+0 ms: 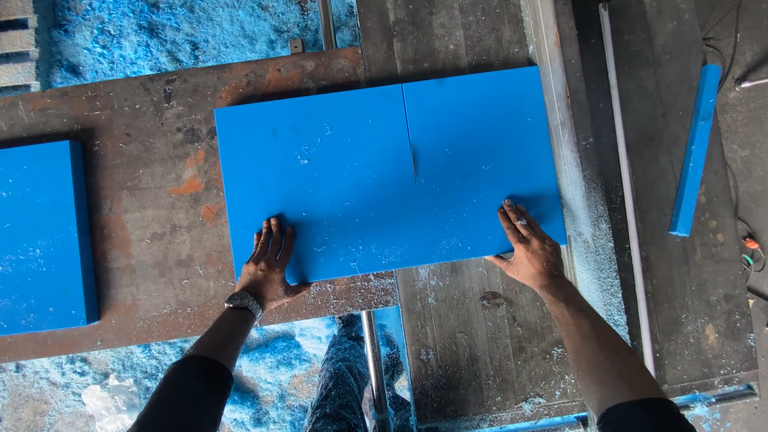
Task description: Measuring and cutting blue plastic boards using a table saw on a production floor.
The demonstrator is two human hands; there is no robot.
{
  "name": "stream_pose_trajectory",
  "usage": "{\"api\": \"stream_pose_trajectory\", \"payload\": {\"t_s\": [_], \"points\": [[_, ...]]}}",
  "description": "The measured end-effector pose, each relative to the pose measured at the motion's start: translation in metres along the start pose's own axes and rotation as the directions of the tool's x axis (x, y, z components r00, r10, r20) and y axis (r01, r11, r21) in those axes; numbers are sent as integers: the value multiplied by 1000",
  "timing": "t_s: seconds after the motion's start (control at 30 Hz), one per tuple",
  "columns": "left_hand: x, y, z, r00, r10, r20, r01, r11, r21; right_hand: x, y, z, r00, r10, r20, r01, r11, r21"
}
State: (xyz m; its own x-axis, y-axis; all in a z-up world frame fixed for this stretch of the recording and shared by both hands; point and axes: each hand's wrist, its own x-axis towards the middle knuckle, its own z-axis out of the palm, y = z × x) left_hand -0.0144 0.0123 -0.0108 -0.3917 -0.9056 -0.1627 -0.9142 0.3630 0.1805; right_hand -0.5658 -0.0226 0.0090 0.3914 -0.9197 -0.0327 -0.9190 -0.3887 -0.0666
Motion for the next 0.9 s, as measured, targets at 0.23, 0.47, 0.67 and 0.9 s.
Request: {"api": "stream_pose_trajectory", "payload": {"t_s": [0.23, 0.47, 0.67, 0.9], "points": [[0, -1, 7, 1000, 6, -6, -6, 1000, 20, 3, 7, 10, 1000, -17, -8, 17, 999, -42], [0, 2, 10, 999, -5, -51, 7, 999, 43, 8, 8, 12, 999, -3, 37, 5, 999, -52], [1, 4, 13, 999, -23, -35, 26, 996, 83, 10, 14, 24, 999, -38, -37, 36, 998, -47], [2, 4, 22, 995, -28, -92, 34, 997, 69, 15, 17, 27, 999, -39, -21, 38, 998, -59]]}}
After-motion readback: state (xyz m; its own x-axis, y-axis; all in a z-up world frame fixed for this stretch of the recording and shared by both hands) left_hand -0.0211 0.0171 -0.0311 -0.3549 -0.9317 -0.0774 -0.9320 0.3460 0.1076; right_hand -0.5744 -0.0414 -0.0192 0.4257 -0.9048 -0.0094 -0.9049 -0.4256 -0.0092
